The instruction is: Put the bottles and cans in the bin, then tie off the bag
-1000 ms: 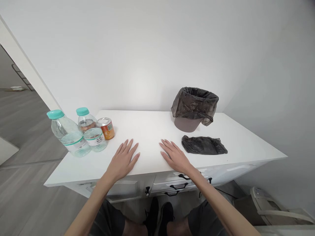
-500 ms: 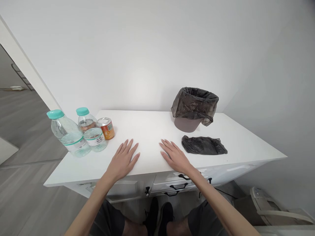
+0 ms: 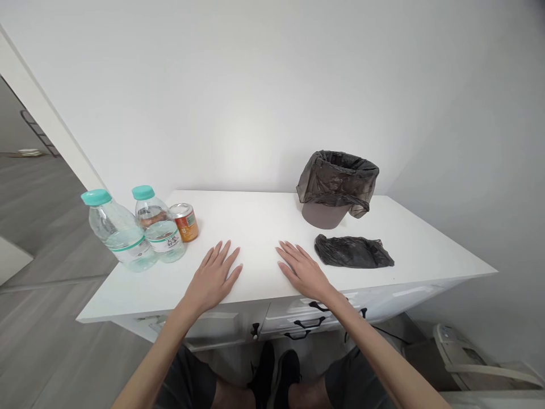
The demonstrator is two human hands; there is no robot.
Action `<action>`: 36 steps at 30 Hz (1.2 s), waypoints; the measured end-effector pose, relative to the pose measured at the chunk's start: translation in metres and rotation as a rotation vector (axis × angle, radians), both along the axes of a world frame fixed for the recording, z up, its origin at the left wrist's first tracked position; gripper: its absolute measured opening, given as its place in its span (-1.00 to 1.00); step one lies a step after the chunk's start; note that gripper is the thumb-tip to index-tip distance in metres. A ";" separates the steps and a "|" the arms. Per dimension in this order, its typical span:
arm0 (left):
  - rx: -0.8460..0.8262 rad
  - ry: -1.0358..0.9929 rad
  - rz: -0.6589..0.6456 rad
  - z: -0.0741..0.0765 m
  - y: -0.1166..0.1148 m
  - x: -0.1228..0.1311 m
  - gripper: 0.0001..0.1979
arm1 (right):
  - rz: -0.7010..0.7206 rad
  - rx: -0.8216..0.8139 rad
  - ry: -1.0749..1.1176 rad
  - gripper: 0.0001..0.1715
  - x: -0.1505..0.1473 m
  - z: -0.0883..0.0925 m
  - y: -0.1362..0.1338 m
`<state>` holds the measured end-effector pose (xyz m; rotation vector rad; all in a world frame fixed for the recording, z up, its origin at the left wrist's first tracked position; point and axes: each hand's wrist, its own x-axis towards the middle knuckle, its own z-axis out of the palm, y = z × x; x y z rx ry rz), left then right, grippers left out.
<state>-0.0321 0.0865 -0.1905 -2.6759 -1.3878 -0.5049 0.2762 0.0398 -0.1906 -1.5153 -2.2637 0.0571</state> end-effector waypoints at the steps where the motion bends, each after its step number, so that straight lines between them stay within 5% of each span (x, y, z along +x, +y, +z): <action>1: 0.003 -0.007 -0.001 0.000 0.000 0.000 -0.37 | 0.000 0.003 -0.001 -0.37 0.000 0.000 0.000; 29: 0.008 -0.010 0.005 0.002 -0.002 0.000 -0.37 | -0.001 -0.040 0.029 -0.33 -0.003 0.005 -0.005; 33: 0.020 -0.002 0.011 0.003 -0.003 0.000 -0.36 | -0.028 0.027 0.103 -0.27 0.002 0.028 -0.005; 36: 0.021 -0.003 0.008 0.002 -0.004 0.000 -0.37 | -0.118 0.151 0.153 -0.12 0.019 0.072 0.002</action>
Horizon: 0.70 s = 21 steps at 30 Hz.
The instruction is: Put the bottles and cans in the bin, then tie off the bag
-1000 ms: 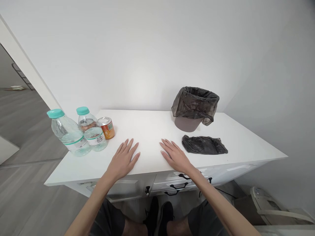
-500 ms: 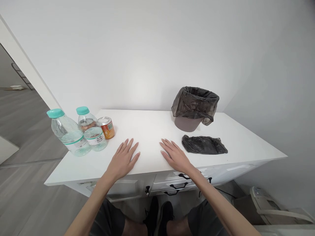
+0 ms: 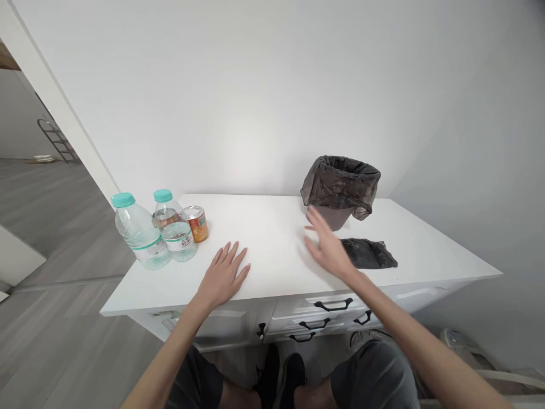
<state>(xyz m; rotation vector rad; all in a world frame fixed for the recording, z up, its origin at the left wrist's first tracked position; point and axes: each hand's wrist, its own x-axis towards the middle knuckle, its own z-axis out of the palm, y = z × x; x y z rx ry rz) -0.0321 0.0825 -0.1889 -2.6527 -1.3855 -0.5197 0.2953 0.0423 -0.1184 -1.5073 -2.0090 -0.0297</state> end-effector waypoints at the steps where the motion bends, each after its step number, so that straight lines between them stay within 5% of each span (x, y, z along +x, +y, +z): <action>1: 0.000 -0.003 0.002 -0.001 0.000 0.000 -0.37 | -0.050 0.049 0.010 -0.09 0.008 0.018 0.004; 5: 0.020 -0.051 0.004 -0.007 0.001 -0.001 -0.40 | -0.287 0.159 0.022 -0.08 0.038 0.088 0.026; 8: 0.033 -0.082 -0.001 -0.010 0.002 -0.003 -0.41 | -0.432 0.084 -0.030 -0.15 0.052 0.115 0.040; 14: 0.044 -0.061 0.009 -0.008 -0.002 -0.004 -0.41 | -0.588 -0.049 -0.153 -0.20 0.063 0.119 0.066; 21: 0.063 -0.042 0.015 -0.012 -0.002 -0.004 -0.42 | -0.602 -0.068 -0.091 -0.33 0.067 0.122 0.089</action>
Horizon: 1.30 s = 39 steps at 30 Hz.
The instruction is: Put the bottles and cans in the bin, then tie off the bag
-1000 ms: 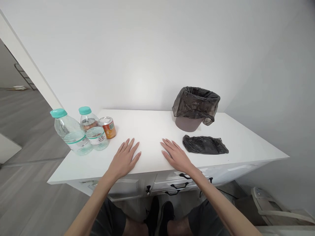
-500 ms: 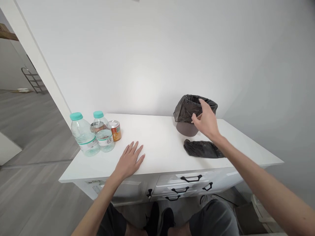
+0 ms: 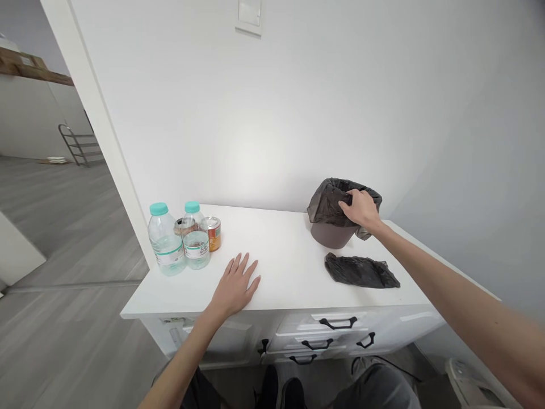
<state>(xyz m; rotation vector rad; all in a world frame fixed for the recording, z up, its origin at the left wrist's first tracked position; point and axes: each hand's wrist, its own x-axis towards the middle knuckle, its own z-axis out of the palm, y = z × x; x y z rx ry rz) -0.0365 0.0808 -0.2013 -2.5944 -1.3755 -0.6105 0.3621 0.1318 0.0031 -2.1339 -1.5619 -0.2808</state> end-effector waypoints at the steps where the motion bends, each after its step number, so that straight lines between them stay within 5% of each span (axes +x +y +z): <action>1: 0.003 -0.010 -0.003 -0.001 0.000 0.000 -0.43 | 0.002 0.011 0.012 -0.34 -0.002 -0.001 0.000; 11: 0.014 -0.024 -0.016 -0.005 0.000 -0.002 -0.43 | 0.310 0.143 0.152 -0.37 -0.057 -0.002 -0.049; 22: -0.052 -0.092 0.017 -0.006 0.004 0.001 -0.14 | 0.595 0.075 0.169 -0.57 -0.113 0.013 -0.101; 32: -0.063 -0.109 0.002 0.004 0.000 0.001 -0.39 | 0.593 0.008 0.217 -0.64 -0.144 0.039 -0.133; 39: -0.054 -0.056 -0.013 0.003 0.000 0.000 -0.35 | 0.636 0.099 0.175 -0.67 -0.137 0.030 -0.143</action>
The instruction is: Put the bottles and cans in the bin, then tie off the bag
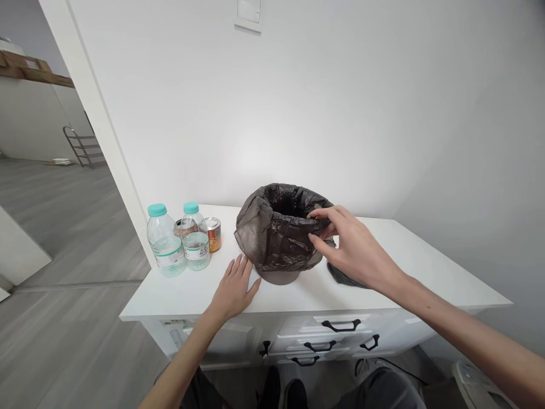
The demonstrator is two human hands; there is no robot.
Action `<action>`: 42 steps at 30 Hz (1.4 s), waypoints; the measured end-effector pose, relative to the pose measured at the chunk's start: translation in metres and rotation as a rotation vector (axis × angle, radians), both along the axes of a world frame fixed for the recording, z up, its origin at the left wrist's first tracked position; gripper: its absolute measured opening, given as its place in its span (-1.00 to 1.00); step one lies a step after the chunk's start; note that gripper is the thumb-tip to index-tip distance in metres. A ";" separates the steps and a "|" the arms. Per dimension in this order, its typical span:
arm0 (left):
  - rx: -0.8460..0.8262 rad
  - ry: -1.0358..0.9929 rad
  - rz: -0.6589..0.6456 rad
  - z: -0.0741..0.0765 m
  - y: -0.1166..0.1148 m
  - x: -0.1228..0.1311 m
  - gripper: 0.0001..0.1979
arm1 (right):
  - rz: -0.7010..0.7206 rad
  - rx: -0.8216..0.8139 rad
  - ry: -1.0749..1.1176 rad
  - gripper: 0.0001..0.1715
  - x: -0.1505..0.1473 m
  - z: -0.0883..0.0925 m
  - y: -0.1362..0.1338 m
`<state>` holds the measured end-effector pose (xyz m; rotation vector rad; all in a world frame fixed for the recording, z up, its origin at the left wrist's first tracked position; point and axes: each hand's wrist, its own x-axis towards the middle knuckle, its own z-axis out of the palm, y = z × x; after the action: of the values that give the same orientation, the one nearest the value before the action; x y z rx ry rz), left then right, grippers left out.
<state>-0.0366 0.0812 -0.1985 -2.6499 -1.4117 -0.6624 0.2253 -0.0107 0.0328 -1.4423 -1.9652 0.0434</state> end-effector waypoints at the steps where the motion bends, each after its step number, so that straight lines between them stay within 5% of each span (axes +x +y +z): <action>1: -0.004 0.010 0.004 0.000 0.000 0.000 -0.34 | 0.000 0.041 0.002 -0.63 0.003 -0.005 -0.001; 7: -0.015 0.026 0.007 -0.001 0.000 0.000 -0.31 | -0.123 0.301 -0.056 -0.56 0.025 -0.052 0.000; 15: -0.055 0.042 0.017 0.003 0.002 0.001 -0.31 | 0.106 0.076 -0.357 -0.72 0.054 -0.125 0.019; 19: -0.066 -0.010 0.012 0.003 0.001 0.000 -0.33 | 0.175 -0.030 -0.142 -0.68 0.055 -0.146 0.013; 23: -0.061 -0.112 -0.040 0.008 -0.011 -0.017 -0.39 | 0.168 -0.221 0.377 -0.57 0.056 -0.151 0.001; 26: -0.009 -0.211 -0.063 0.030 -0.022 -0.042 -0.57 | 0.093 -0.339 0.859 -0.45 0.065 -0.158 0.000; 29: 0.211 -0.335 -0.009 0.075 -0.023 -0.062 -0.69 | 0.040 -0.361 1.159 -0.42 0.079 -0.176 0.007; 33: 0.545 -0.362 0.161 0.150 -0.010 -0.062 -0.71 | 0.124 -0.444 0.954 -0.46 0.087 -0.203 0.022; 36: 0.593 -0.277 0.296 0.189 0.001 -0.054 -0.62 | 0.190 -0.443 0.740 -0.50 0.083 -0.211 0.027; 39: 0.500 -0.113 0.328 0.203 0.010 -0.053 -0.52 | 0.199 -0.406 0.650 -0.54 0.080 -0.213 0.027; 42: 0.399 0.078 0.297 0.199 0.014 -0.060 -0.48 | 0.162 -0.366 0.657 -0.51 0.082 -0.215 0.026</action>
<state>-0.0963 0.0953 0.0000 -2.0904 -1.4335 -0.7105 0.3075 0.0151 -0.1820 -1.2578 -1.5544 0.8745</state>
